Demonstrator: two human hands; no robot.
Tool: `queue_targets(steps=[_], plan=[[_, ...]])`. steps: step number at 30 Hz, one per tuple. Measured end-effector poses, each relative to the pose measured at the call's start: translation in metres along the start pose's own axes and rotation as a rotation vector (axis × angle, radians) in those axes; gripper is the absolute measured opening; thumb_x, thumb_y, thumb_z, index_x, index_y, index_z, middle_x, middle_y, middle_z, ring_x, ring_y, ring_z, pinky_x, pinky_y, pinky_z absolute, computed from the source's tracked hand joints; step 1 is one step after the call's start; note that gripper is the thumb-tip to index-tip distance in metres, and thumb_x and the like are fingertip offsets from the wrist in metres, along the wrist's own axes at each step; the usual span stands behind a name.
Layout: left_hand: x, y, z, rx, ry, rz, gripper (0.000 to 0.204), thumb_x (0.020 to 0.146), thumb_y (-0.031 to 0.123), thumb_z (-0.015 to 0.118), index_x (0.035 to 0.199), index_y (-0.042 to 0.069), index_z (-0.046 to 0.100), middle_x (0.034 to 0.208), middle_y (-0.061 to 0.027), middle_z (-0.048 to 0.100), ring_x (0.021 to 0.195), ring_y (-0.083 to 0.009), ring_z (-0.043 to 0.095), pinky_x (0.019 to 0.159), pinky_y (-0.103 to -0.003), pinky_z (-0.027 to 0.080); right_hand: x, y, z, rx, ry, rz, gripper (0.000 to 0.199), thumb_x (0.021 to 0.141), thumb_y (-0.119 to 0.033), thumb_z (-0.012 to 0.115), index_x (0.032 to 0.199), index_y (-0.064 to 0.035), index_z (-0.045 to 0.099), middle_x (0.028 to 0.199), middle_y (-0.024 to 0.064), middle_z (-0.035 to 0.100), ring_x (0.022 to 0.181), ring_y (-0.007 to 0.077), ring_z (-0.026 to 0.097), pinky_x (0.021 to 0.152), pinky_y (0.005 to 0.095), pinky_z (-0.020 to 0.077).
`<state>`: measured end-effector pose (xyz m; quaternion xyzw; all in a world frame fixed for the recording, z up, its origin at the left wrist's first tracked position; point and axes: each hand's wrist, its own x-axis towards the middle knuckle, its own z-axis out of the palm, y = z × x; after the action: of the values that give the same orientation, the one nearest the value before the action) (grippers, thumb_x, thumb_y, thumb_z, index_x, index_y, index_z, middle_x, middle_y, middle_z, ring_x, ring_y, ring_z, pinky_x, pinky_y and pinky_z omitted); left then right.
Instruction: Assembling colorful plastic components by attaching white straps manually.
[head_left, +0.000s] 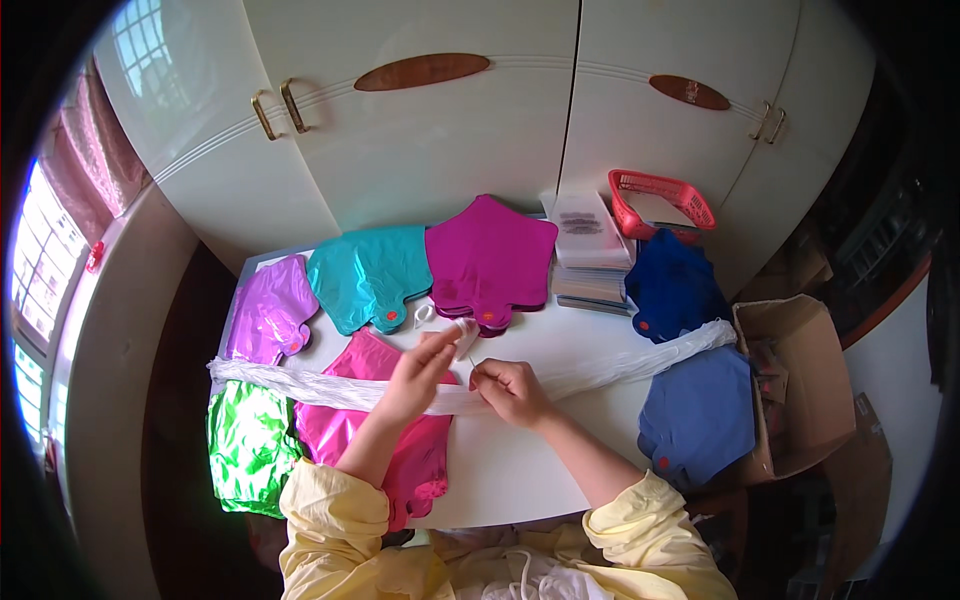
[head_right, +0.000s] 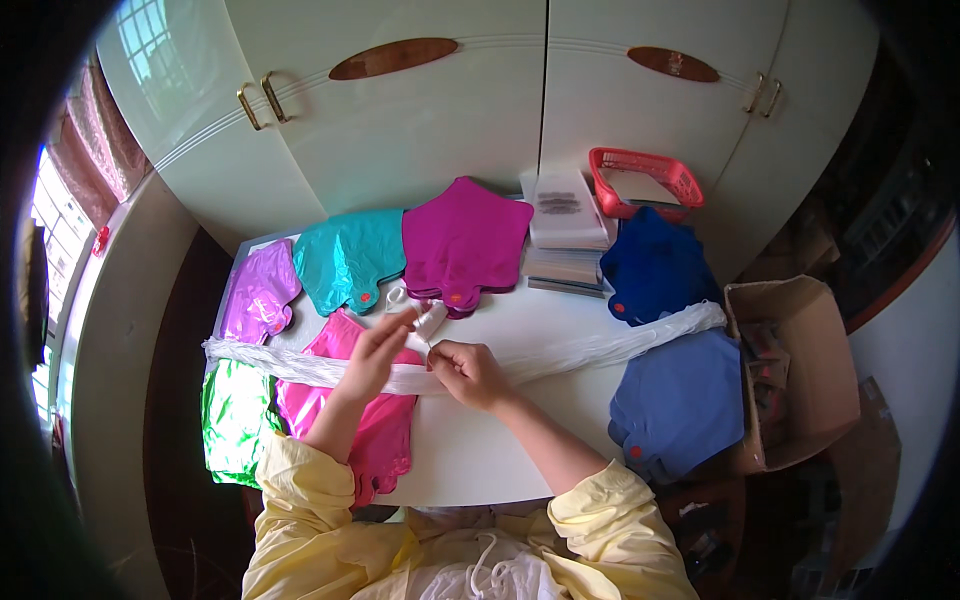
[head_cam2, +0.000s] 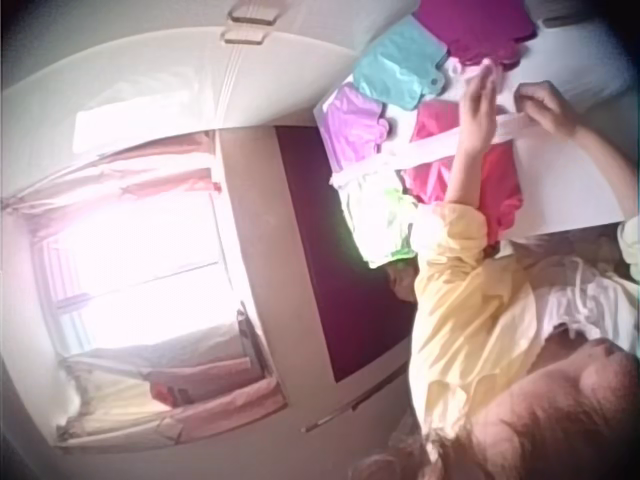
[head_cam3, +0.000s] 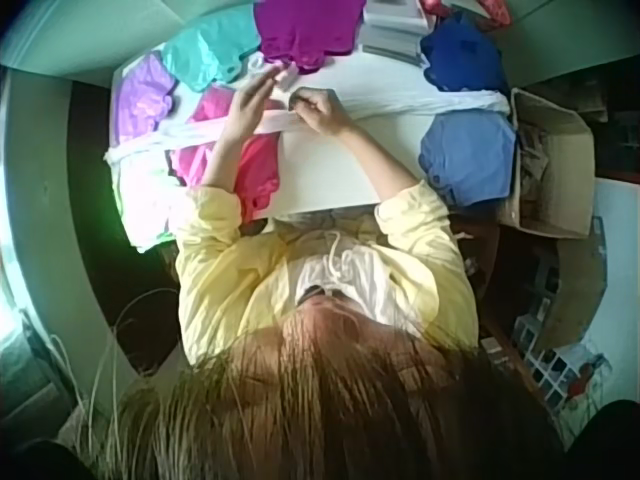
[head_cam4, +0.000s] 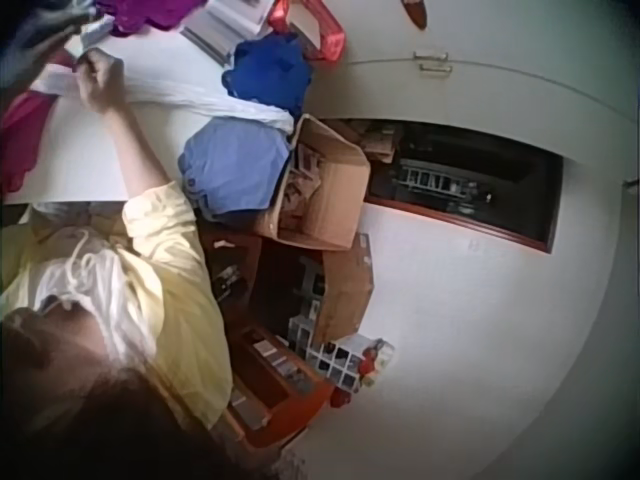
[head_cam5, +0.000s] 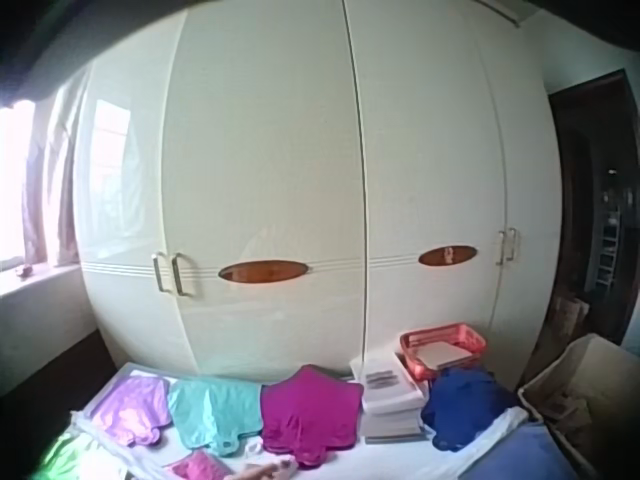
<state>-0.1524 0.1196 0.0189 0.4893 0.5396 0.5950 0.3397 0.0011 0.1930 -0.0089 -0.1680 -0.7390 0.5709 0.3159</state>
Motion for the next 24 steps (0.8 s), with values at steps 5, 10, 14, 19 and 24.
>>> queue_targets(steps=[5, 10, 14, 19, 24], plan=[[-0.001, 0.004, -0.005, 0.794, -0.097, 0.353, 0.021, 0.083, 0.017, 0.059, 0.069, 0.002, 0.058, 0.054, -0.0055, 0.051, 0.059, -0.0159, 0.049, 0.055, -0.033, 0.039, -0.001, 0.001, -0.001, -0.052, 0.007, -0.059, 0.017, 0.083, -0.012, 0.051, 0.070, -0.0013, 0.056, 0.057, 0.0034, 0.053, 0.051, 0.0080, 0.048, 0.048, 0.0257, 0.0384], [-0.002, 0.003, -0.007, -0.692, -0.193, -0.193, 0.030, 0.092, 0.022, 0.045, 0.074, 0.000, 0.057, 0.061, -0.0013, 0.055, 0.058, -0.0130, 0.046, 0.063, -0.027, 0.038, -0.001, 0.004, 0.000, -0.040, -0.041, -0.012, 0.018, 0.083, -0.013, 0.050, 0.071, -0.0012, 0.056, 0.058, 0.0053, 0.054, 0.051, 0.0100, 0.050, 0.049, 0.0268, 0.0392], [-0.002, 0.017, 0.005, -0.407, -0.008, -0.227, 0.025, 0.091, 0.021, 0.048, 0.080, 0.002, 0.059, 0.071, -0.0003, 0.060, 0.075, -0.0125, 0.050, 0.072, -0.026, 0.035, 0.001, 0.002, -0.002, -0.040, -0.011, 0.025, 0.018, 0.083, -0.014, 0.049, 0.071, -0.0012, 0.057, 0.059, 0.0059, 0.054, 0.052, 0.0103, 0.050, 0.049, 0.0270, 0.0398], [-0.004, 0.003, 0.001, 0.640, -0.119, 0.208, 0.022, 0.087, 0.017, 0.052, 0.073, 0.002, 0.059, 0.062, 0.0045, 0.053, 0.070, -0.0082, 0.047, 0.063, -0.028, 0.036, -0.001, -0.001, -0.002, -0.101, 0.029, -0.070, 0.018, 0.083, -0.013, 0.047, 0.073, -0.0012, 0.057, 0.058, 0.0061, 0.054, 0.052, 0.0103, 0.050, 0.050, 0.0269, 0.0400], [-0.006, 0.005, -0.003, -0.602, -0.180, -0.237, 0.021, 0.089, 0.018, 0.052, 0.089, -0.001, 0.060, 0.076, -0.0016, 0.058, 0.077, -0.0103, 0.048, 0.068, -0.028, 0.038, -0.001, 0.002, -0.001, -0.028, -0.008, 0.007, 0.017, 0.082, -0.011, 0.047, 0.072, -0.0013, 0.057, 0.058, 0.0063, 0.054, 0.052, 0.0106, 0.051, 0.050, 0.0268, 0.0402]])
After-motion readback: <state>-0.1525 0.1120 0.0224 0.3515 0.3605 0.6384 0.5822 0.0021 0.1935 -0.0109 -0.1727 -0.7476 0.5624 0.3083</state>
